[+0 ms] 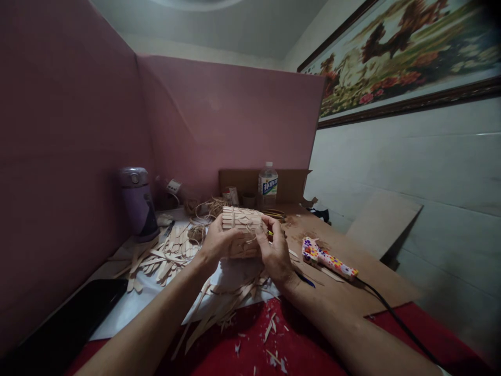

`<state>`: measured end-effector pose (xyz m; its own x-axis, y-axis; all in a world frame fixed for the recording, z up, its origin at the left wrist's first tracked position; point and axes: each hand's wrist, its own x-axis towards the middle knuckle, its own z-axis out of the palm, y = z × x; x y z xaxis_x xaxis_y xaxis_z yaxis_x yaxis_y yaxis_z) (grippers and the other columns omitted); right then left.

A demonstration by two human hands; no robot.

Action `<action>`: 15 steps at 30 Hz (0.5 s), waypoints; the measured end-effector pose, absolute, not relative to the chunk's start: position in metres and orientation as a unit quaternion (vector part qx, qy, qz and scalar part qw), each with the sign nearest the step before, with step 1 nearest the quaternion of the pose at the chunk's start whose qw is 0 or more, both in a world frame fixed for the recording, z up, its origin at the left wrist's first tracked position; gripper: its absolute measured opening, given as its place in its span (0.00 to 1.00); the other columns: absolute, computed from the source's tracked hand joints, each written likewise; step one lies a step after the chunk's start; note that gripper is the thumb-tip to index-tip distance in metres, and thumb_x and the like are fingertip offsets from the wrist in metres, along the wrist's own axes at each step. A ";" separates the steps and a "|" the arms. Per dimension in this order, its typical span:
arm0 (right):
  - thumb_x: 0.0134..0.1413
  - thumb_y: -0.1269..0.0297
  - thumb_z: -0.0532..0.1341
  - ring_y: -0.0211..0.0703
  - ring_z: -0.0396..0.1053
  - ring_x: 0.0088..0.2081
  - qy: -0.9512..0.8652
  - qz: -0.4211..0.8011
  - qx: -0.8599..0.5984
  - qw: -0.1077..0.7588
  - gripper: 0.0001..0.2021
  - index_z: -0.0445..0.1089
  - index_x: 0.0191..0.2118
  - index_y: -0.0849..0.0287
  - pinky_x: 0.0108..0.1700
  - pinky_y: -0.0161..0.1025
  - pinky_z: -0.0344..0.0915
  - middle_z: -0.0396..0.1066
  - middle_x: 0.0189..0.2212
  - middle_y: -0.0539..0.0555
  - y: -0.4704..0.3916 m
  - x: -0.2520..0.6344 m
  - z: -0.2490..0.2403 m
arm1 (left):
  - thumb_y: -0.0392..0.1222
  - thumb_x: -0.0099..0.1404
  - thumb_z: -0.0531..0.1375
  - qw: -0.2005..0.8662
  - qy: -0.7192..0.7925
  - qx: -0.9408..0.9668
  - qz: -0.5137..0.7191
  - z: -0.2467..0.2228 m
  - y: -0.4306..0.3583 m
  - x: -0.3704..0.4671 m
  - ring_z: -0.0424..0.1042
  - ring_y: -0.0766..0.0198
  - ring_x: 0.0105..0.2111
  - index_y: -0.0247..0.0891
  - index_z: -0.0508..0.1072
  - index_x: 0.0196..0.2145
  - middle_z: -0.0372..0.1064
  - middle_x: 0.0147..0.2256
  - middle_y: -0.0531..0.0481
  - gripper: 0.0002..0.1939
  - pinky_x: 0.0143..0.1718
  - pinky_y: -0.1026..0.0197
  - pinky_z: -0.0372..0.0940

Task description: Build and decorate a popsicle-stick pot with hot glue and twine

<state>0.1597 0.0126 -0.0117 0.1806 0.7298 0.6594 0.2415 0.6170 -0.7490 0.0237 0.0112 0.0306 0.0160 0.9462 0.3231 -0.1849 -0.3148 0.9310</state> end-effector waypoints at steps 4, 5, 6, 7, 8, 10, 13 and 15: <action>0.60 0.56 0.53 0.48 0.62 0.52 -0.610 0.127 -0.395 0.675 0.13 0.61 0.47 0.56 0.53 0.50 0.61 0.64 0.49 0.59 0.006 0.159 -0.008 | 0.35 0.40 0.66 0.455 0.363 0.538 0.609 0.031 0.011 0.024 0.74 0.56 0.36 0.33 0.73 0.38 0.76 0.36 0.45 0.23 0.40 0.57 0.67; 0.60 0.56 0.54 0.49 0.61 0.53 -0.613 0.101 -0.394 0.677 0.12 0.62 0.45 0.56 0.54 0.51 0.60 0.62 0.50 0.59 0.003 0.159 -0.007 | 0.35 0.40 0.66 0.456 0.365 0.536 0.609 0.031 0.012 0.024 0.74 0.56 0.36 0.33 0.73 0.38 0.77 0.36 0.45 0.23 0.40 0.57 0.67; 0.59 0.57 0.55 0.49 0.60 0.54 -0.618 0.077 -0.391 0.677 0.10 0.62 0.42 0.55 0.55 0.52 0.58 0.60 0.51 0.60 0.001 0.159 -0.006 | 0.35 0.40 0.66 0.459 0.368 0.532 0.609 0.030 0.012 0.024 0.74 0.56 0.35 0.33 0.73 0.38 0.77 0.36 0.45 0.23 0.40 0.57 0.67; 0.59 0.57 0.56 0.50 0.59 0.55 -0.626 0.057 -0.388 0.674 0.08 0.62 0.40 0.55 0.56 0.53 0.57 0.59 0.51 0.60 -0.001 0.159 -0.005 | 0.35 0.41 0.66 0.461 0.370 0.528 0.609 0.030 0.012 0.024 0.74 0.56 0.35 0.34 0.73 0.39 0.77 0.36 0.45 0.23 0.39 0.57 0.67; 0.58 0.57 0.57 0.51 0.58 0.56 -0.635 0.043 -0.386 0.668 0.08 0.63 0.37 0.56 0.57 0.53 0.56 0.58 0.52 0.60 -0.003 0.159 -0.004 | 0.35 0.41 0.66 0.463 0.372 0.526 0.609 0.030 0.012 0.024 0.74 0.56 0.35 0.34 0.72 0.39 0.77 0.36 0.45 0.23 0.39 0.57 0.68; 0.55 0.57 0.60 0.52 0.58 0.56 -0.652 0.028 -0.386 0.652 0.08 0.64 0.35 0.56 0.58 0.53 0.56 0.58 0.51 0.60 -0.004 0.159 -0.004 | 0.35 0.42 0.65 0.465 0.374 0.522 0.609 0.030 0.011 0.025 0.74 0.56 0.34 0.34 0.72 0.40 0.77 0.36 0.45 0.23 0.38 0.57 0.68; 0.52 0.57 0.63 0.52 0.58 0.56 -0.665 0.015 -0.393 0.635 0.10 0.64 0.36 0.56 0.58 0.53 0.56 0.59 0.51 0.59 -0.003 0.159 -0.006 | 0.35 0.42 0.64 0.465 0.373 0.521 0.611 0.030 0.011 0.025 0.75 0.56 0.35 0.33 0.71 0.40 0.76 0.36 0.45 0.23 0.38 0.57 0.68; 0.51 0.58 0.64 0.52 0.58 0.56 -0.668 0.003 -0.393 0.632 0.10 0.64 0.37 0.55 0.57 0.53 0.56 0.59 0.51 0.59 -0.003 0.159 -0.007 | 0.35 0.42 0.63 0.463 0.375 0.522 0.611 0.031 0.011 0.025 0.75 0.56 0.35 0.33 0.71 0.40 0.76 0.36 0.44 0.23 0.39 0.57 0.68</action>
<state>0.1589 -0.0028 -0.0068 0.1084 0.5281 0.8422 0.5218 0.6909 -0.5004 0.0254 0.0107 0.0306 -0.0269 0.9566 0.2901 -0.1738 -0.2903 0.9410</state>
